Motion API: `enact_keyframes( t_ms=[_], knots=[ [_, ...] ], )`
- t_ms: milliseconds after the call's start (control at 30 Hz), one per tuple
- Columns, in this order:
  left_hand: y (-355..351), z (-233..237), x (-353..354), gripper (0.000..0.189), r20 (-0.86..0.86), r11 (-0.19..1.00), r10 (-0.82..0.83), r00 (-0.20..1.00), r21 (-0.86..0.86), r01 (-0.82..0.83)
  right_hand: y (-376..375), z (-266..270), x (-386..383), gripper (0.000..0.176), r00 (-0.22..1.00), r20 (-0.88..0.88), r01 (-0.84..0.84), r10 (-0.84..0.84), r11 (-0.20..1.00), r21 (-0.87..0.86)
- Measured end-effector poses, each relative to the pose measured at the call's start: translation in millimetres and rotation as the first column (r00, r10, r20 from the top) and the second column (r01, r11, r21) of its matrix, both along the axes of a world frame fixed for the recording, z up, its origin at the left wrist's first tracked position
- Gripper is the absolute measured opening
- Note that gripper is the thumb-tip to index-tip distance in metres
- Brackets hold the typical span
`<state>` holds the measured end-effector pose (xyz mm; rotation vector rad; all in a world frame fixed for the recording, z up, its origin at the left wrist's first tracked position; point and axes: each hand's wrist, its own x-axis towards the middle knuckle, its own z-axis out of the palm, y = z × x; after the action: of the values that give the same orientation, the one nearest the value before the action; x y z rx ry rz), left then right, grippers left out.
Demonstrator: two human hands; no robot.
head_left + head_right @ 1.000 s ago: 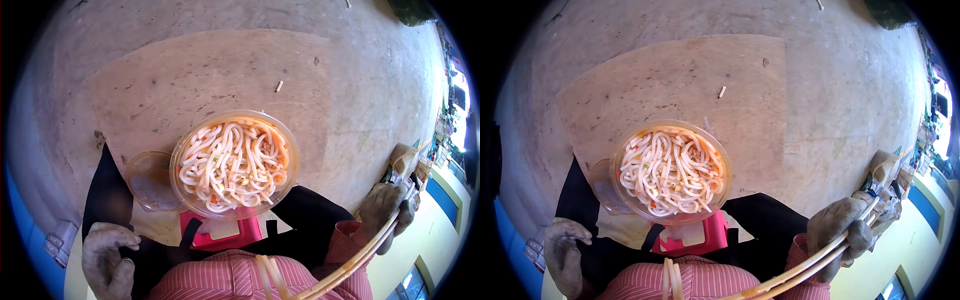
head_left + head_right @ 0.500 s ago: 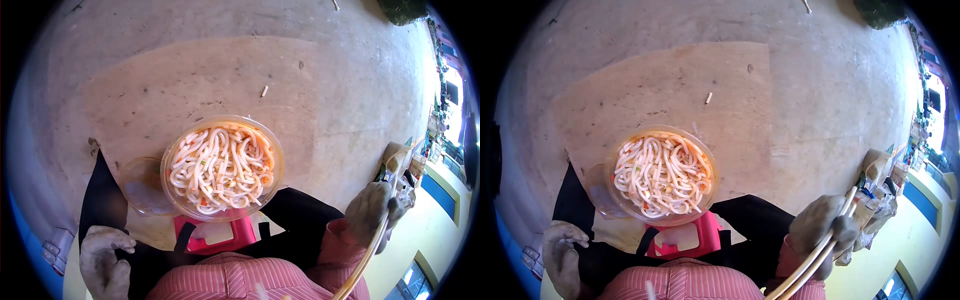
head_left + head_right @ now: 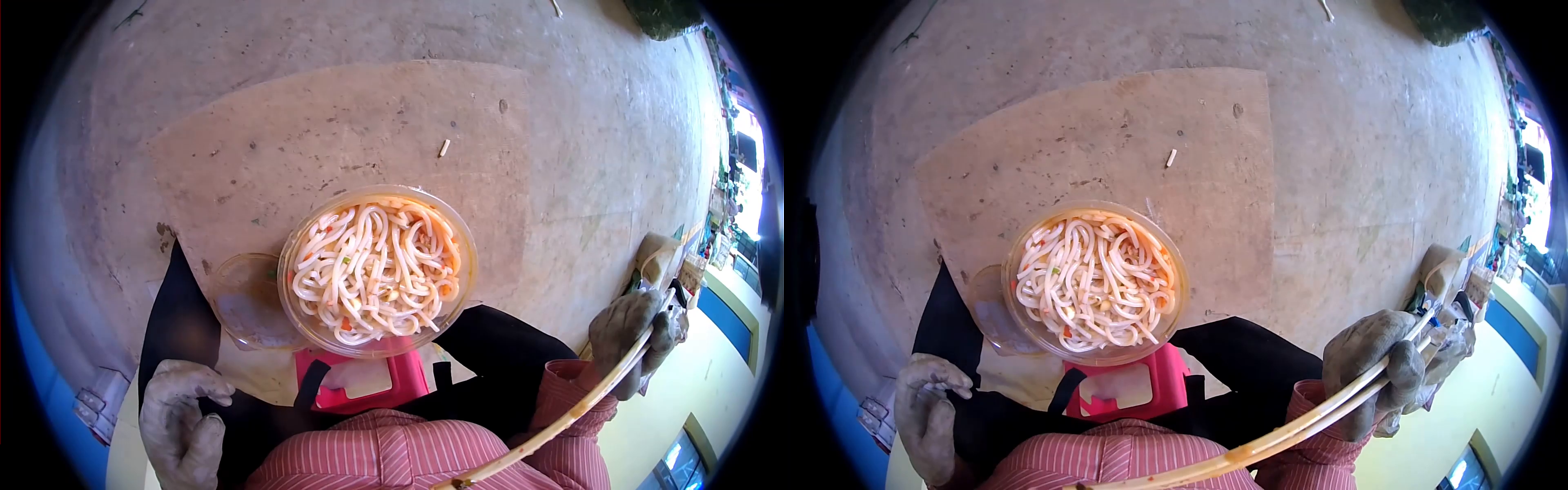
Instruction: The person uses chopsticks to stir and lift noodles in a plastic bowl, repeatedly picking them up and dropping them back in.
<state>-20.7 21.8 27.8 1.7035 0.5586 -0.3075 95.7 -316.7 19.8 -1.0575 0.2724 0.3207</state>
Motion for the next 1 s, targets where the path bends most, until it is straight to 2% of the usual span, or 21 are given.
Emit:
enact_keyframes(
  t_ms=[133, 333, 400, 433, 467, 533, 567, 633, 667, 733, 767, 800, 1000],
  knots=[
    [-2, 1, -1, 0.028, -0.035, 0.999, 0.037, 0.999, 0.023, -0.036, -7, -3, -3, 0.021, 1.0, 0.027, 0.012, -0.012, 1.0, -0.009],
    [-3, 4, 0, 0.029, -0.046, 0.999, 0.052, 0.998, 0.015, -0.051, -5, 2, -7, 0.003, 1.0, -0.007, 0.008, -0.009, 0.995, -0.098],
    [-3, 5, 2, 0.029, -0.056, 0.999, 0.043, 0.997, 0.015, -0.043, 3, 6, -10, 0.004, 0.999, -0.026, -0.037, 0.032, 0.972, -0.234],
    [-4, 5, 2, 0.029, -0.048, 0.999, 0.043, 0.998, 0.02, -0.042, 17, 8, -9, 0.01, 0.999, -0.029, -0.053, 0.045, 0.92, -0.389],
    [-4, 5, 2, 0.03, -0.053, 1.0, 0.026, 0.998, 0.019, -0.025, 13, 0, -13, 0.02, 0.986, 0.06, -0.089, 0.156, 0.794, -0.602],
    [-3, 4, -1, 0.03, -0.06, 1.0, 0.009, 0.998, 0.022, -0.008, 36, -10, -21, 0.026, 0.962, 0.257, 0.138, 0.097, 0.639, -0.757],
    [-1, 3, -2, 0.031, -0.043, 1.0, -0.007, 0.999, 0.0, 0.007, 43, -7, -23, 0.026, 0.962, 0.256, 0.137, 0.096, 0.641, -0.755],
    [0, 2, -3, 0.031, -0.016, 1.0, -0.023, 1.0, -0.014, 0.023, 56, 1, -22, 0.031, 0.995, -0.008, -0.079, 0.095, 0.784, -0.616],
    [-2, 3, -1, 0.032, -0.02, 1.0, -0.016, 1.0, -0.019, 0.016, 63, 6, -24, 0.035, 0.991, -0.09, -0.131, 0.096, 0.78, -0.611],
    [-2, 4, -2, 0.033, -0.018, 1.0, -0.009, 1.0, -0.021, 0.009, 57, 8, -20, 0.032, 0.913, -0.163, -0.405, 0.374, 0.778, -0.48],
    [1, 3, -4, 0.032, -0.035, 0.999, 0.003, 0.999, -0.051, -0.005, 58, 3, -14, 0.026, 0.834, -0.013, -0.46, 0.552, 0.682, -0.569],
    [2, 3, -6, 0.031, -0.054, 0.996, 0.015, 0.998, -0.082, -0.019, 59, 3, -16, 0.026, 0.834, -0.012, -0.46, 0.552, 0.682, -0.569],
    [-1, 4, -3, 0.029, -0.079, 0.993, 0.043, 0.996, -0.103, -0.051, 57, 9, -22, 0.02, 0.847, -0.016, -0.33, 0.532, 0.501, -0.8]
  ],
)
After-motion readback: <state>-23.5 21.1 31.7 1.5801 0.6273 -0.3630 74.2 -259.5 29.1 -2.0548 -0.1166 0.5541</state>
